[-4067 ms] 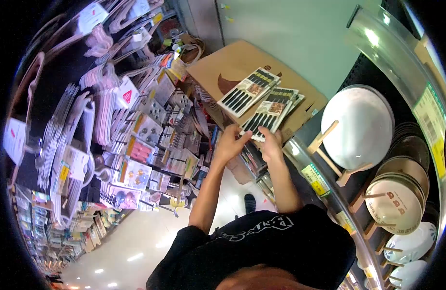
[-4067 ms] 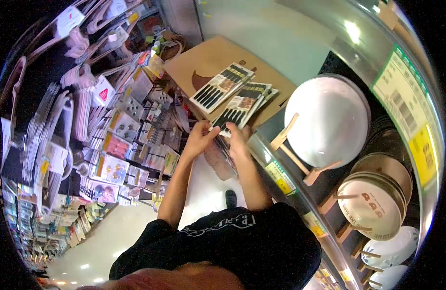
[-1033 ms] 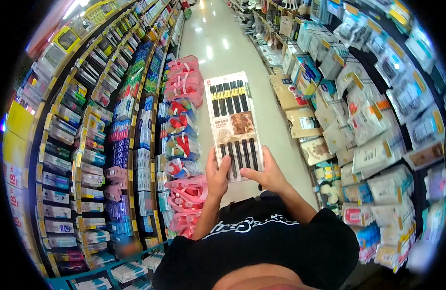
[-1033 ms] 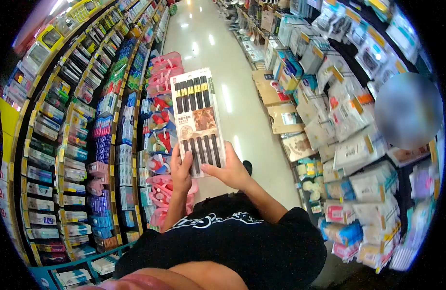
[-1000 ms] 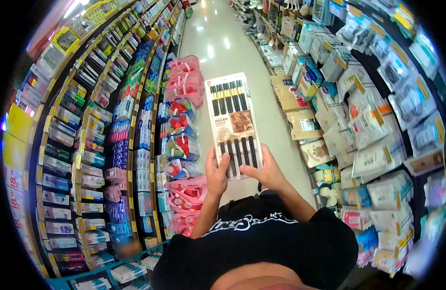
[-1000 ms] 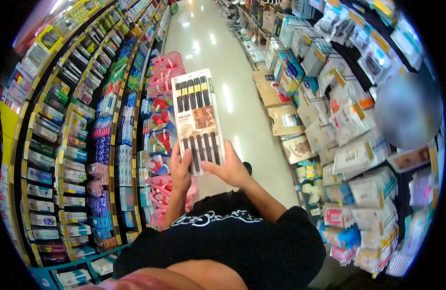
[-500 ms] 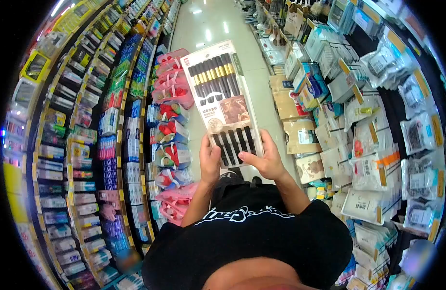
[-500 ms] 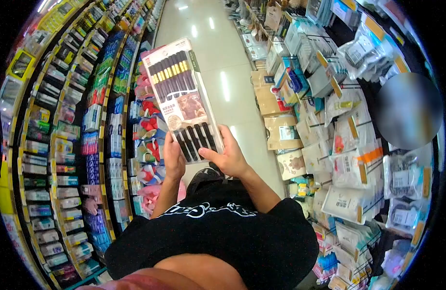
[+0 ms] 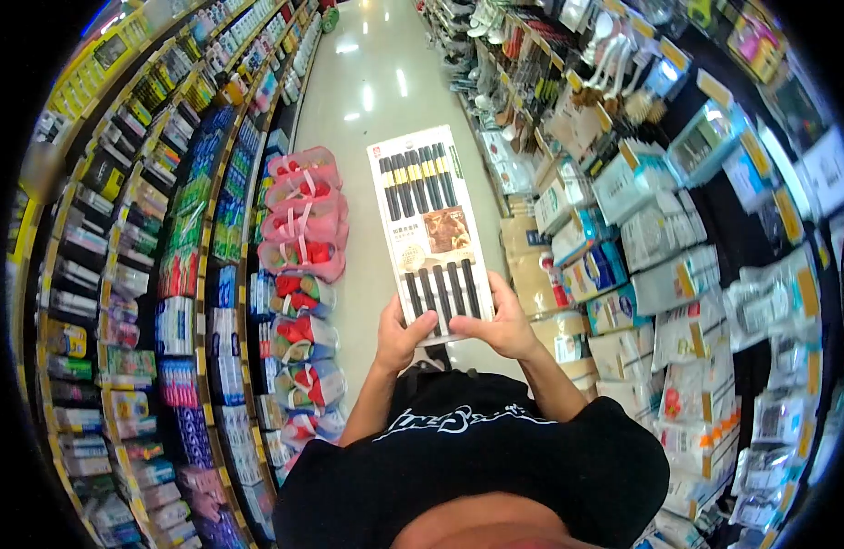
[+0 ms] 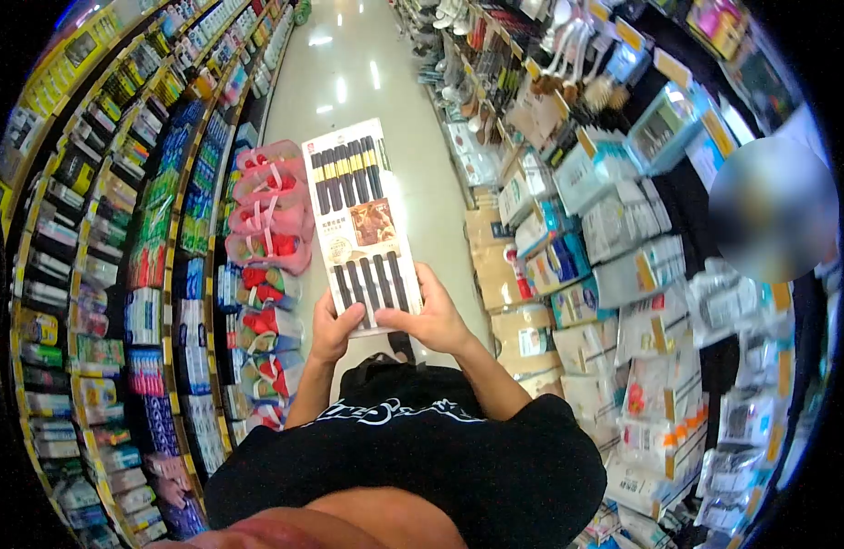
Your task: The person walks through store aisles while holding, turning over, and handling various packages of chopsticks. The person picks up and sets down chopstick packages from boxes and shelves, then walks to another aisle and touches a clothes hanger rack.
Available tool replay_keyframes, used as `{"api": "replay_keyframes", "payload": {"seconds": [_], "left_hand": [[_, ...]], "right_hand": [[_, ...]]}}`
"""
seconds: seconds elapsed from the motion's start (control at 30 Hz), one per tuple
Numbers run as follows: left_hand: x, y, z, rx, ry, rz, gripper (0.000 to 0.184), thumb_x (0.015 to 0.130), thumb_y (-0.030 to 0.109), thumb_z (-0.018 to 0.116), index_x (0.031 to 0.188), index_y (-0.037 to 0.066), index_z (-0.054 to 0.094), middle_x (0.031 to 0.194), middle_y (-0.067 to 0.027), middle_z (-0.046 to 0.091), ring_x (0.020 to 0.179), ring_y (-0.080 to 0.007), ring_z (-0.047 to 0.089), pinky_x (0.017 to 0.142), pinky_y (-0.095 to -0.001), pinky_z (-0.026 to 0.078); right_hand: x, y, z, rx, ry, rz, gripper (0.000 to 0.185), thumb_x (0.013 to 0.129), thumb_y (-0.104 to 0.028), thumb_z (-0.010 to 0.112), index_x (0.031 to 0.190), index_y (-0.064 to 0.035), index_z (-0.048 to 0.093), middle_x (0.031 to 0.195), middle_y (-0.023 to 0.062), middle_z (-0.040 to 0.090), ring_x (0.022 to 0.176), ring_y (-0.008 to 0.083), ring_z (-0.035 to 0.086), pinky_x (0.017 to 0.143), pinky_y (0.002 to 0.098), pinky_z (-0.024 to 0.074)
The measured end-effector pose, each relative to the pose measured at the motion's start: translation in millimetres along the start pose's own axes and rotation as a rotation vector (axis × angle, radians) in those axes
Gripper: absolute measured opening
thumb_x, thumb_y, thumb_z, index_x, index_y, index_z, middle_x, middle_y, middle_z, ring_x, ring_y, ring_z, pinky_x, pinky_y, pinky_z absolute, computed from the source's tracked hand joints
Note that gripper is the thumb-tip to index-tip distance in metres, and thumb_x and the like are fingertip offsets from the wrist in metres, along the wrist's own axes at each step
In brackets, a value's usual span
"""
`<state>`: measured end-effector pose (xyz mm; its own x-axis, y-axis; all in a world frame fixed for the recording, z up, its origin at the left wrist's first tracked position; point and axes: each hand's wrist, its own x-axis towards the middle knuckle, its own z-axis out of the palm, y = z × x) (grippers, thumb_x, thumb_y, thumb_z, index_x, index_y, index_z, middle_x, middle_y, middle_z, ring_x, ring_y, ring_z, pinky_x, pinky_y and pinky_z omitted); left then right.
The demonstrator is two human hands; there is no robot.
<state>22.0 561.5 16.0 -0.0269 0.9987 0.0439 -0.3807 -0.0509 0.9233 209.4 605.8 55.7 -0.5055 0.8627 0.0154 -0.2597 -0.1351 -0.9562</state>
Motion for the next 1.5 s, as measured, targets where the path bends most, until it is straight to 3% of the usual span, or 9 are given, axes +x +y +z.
{"api": "replay_keyframes", "payload": {"seconds": [0.2, 0.37, 0.47, 0.63, 0.9, 1.03, 1.13, 1.33, 1.5], "left_hand": [[126, 24, -54, -0.056, -0.019, 0.041, 0.051, 0.086, 0.017, 0.068, 0.127, -0.004, 0.047, 0.114, -0.0093, 0.062, 0.100, -0.0144, 0.060, 0.090, -0.0292, 0.047], [220, 58, -67, -0.004, -0.013, 0.099, 0.051, 0.084, 0.017, 0.070, 0.125, -0.005, 0.048, 0.112, -0.0094, 0.064, 0.099, -0.0147, 0.061, 0.089, -0.0297, 0.048], [276, 60, -86, 0.056, 0.021, 0.097, 0.049, 0.082, 0.015, 0.072, 0.122, -0.004, 0.051, 0.107, -0.0084, 0.065, 0.094, -0.0141, 0.062, 0.086, -0.0296, 0.049], [400, 55, -108, 0.162, 0.028, -0.015, 0.048, 0.083, 0.016, 0.072, 0.123, -0.003, 0.051, 0.102, -0.0059, 0.064, 0.088, -0.0113, 0.060, 0.078, -0.0269, 0.050], [597, 59, -150, 0.389, -0.007, -0.035, 0.049, 0.087, 0.019, 0.067, 0.128, -0.002, 0.049, 0.112, -0.0078, 0.062, 0.101, -0.0142, 0.057, 0.089, -0.0284, 0.046], [680, 52, -179, 0.152, -0.108, 0.000, 0.062, 0.090, 0.026, 0.063, 0.139, -0.004, 0.038, 0.122, -0.0101, 0.058, 0.111, -0.0159, 0.054, 0.092, -0.0286, 0.044], [739, 57, -188, -0.143, -0.124, -0.115, 0.060, 0.089, 0.030, 0.065, 0.135, -0.002, 0.044, 0.117, -0.0075, 0.062, 0.102, -0.0118, 0.058, 0.082, -0.0246, 0.046], [855, 53, -176, 0.013, -0.114, -0.065, 0.047, 0.083, 0.017, 0.073, 0.121, -0.002, 0.054, 0.101, -0.0067, 0.065, 0.085, -0.0116, 0.062, 0.070, -0.0233, 0.050], [973, 47, -212, 0.001, -0.169, -0.065, 0.046, 0.081, 0.007, 0.072, 0.122, -0.003, 0.052, 0.103, -0.0076, 0.065, 0.087, -0.0136, 0.063, 0.077, -0.0279, 0.052]], "right_hand": [[136, 3, -22, 0.184, -0.066, 0.059, 0.078, 0.077, -0.008, 0.080, 0.137, 0.0015, 0.032, 0.125, 0.0116, 0.054, 0.112, 0.0174, 0.056, 0.096, 0.0325, 0.0461], [220, 9, -56, 0.428, -0.110, 0.029, 0.086, 0.078, -0.024, 0.080, 0.141, 0.0028, 0.028, 0.127, 0.0174, 0.054, 0.110, 0.0234, 0.058, 0.085, 0.0367, 0.0510], [283, 3, -73, 0.460, -0.163, 0.037, 0.087, 0.077, -0.025, 0.081, 0.141, 0.0027, 0.029, 0.128, 0.0173, 0.054, 0.112, 0.0238, 0.057, 0.087, 0.0364, 0.0506], [421, -6, -107, 0.147, -0.091, 0.136, 0.058, 0.082, 0.000, 0.071, 0.132, 0.0015, 0.044, 0.116, 0.0074, 0.062, 0.103, 0.0133, 0.060, 0.091, 0.0285, 0.0483], [608, -24, -172, 0.194, -0.095, 0.030, 0.056, 0.082, -0.003, 0.070, 0.131, 0.0025, 0.043, 0.114, 0.0078, 0.062, 0.101, 0.0123, 0.060, 0.089, 0.0277, 0.0483], [670, -49, -196, 0.125, -0.056, 0.017, 0.058, 0.082, -0.004, 0.071, 0.132, 0.0029, 0.042, 0.113, 0.0081, 0.061, 0.100, 0.0122, 0.060, 0.088, 0.0278, 0.0490], [713, -59, -213, 0.094, -0.011, -0.031, 0.059, 0.083, -0.004, 0.071, 0.133, 0.0027, 0.040, 0.114, 0.0084, 0.061, 0.100, 0.0128, 0.060, 0.089, 0.0286, 0.0490], [813, -56, -250, 0.103, 0.039, 0.078, 0.068, 0.079, -0.006, 0.077, 0.135, 0.0012, 0.039, 0.120, 0.0095, 0.058, 0.108, 0.0147, 0.058, 0.093, 0.0314, 0.0483], [920, -57, -283, -0.153, 0.066, 0.039, 0.078, 0.076, -0.008, 0.081, 0.136, 0.0013, 0.034, 0.114, 0.0087, 0.060, 0.102, 0.0151, 0.061, 0.088, 0.0294, 0.0508]]}}
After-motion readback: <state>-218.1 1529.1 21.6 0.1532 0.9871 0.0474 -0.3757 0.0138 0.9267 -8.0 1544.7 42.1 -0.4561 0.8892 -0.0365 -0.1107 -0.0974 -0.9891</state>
